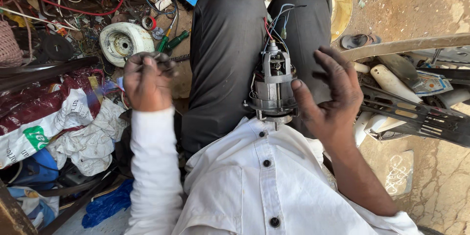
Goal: The person sits on the ground with an electric motor across their lap and repairs it using a screwdriver, unscrewing and prying at the motor's housing and brushes, repositioning the motor and handling its wires and components by hand throughout the clip.
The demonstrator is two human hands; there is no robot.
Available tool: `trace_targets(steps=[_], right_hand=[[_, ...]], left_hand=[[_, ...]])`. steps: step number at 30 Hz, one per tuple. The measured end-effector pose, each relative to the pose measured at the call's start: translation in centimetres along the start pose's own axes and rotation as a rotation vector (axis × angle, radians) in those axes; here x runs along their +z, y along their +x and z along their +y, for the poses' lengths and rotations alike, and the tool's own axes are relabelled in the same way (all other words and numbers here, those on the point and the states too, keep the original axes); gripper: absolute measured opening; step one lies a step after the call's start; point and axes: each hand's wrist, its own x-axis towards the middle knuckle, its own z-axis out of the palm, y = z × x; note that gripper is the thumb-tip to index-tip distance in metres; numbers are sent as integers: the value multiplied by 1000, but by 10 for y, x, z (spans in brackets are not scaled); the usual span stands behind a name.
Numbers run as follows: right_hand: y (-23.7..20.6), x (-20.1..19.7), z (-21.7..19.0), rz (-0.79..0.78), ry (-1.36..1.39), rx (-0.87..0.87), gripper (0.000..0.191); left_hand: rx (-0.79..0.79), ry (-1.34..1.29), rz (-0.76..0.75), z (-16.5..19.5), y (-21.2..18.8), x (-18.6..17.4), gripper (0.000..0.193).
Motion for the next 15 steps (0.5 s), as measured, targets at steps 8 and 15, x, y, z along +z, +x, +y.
trace_targets(steps=[8,15], right_hand=[[-1,7,-10,-274,-22,91,117],[35,21,-19,-415,-229,132,124]], left_hand=[[-705,1892,-655,-64,-5,-45,35],[-749,1861,-535,-57,-27,-42,36]])
